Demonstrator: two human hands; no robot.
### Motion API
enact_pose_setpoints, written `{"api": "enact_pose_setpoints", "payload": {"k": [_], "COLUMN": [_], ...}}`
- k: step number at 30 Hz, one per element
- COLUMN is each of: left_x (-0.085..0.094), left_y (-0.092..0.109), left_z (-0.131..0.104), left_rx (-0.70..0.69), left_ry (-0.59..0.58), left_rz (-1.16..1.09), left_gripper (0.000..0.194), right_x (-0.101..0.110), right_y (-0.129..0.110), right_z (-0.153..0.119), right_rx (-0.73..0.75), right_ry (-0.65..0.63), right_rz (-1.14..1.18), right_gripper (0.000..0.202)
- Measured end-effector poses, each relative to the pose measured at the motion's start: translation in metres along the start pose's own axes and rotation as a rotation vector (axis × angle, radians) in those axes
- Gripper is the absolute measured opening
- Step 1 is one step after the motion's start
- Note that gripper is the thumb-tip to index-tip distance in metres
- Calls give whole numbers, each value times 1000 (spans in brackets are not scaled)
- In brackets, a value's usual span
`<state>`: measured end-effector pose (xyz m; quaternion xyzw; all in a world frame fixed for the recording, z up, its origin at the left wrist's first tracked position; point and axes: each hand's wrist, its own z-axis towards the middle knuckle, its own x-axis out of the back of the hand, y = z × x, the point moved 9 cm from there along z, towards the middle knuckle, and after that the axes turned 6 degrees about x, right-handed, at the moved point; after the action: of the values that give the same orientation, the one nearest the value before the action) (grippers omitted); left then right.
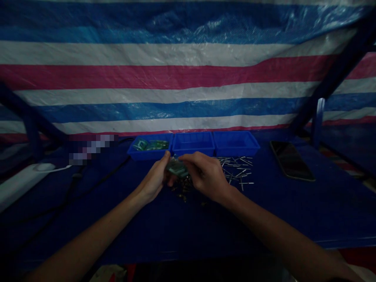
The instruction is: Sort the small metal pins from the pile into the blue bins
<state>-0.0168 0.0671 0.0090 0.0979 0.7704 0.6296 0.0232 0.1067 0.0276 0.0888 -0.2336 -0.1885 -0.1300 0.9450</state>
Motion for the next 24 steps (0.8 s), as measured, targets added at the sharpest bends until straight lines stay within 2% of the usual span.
{"api": "enact_pose_setpoints", "payload": {"k": [4, 9, 12, 16, 18, 20, 22, 24], "left_x": [-4, -8, -7, -5, -1, 10, 22, 29], "left_y": [-5, -11, -13, -11, -8, -1, 15, 36], "left_z": [1, -1, -2, -1, -1, 1, 1, -4], "left_rx": [75, 193, 228, 201, 167, 85, -92, -334], "left_ry": [-66, -152, -168, -164, -135, -58, 60, 194], "left_rz": [35, 125, 37, -82, -96, -23, 177, 451], "left_gripper": [52, 60, 57, 50, 40, 27, 18, 13], "right_x": [5, 10, 3, -10, -16, -22, -25, -30], "right_y": [3, 9, 1, -12, -11, -3, 10, 29], "right_z": [-9, -13, -16, -22, -22, -19, -14, -8], "right_rx": [83, 136, 173, 238, 209, 133, 15, -155], "right_ry": [67, 124, 80, -6, -57, -101, -103, -73], "right_rz": [-147, -238, -193, -153, -142, -102, -13, 119], "right_gripper": [19, 19, 19, 21, 19, 16, 16, 22]}}
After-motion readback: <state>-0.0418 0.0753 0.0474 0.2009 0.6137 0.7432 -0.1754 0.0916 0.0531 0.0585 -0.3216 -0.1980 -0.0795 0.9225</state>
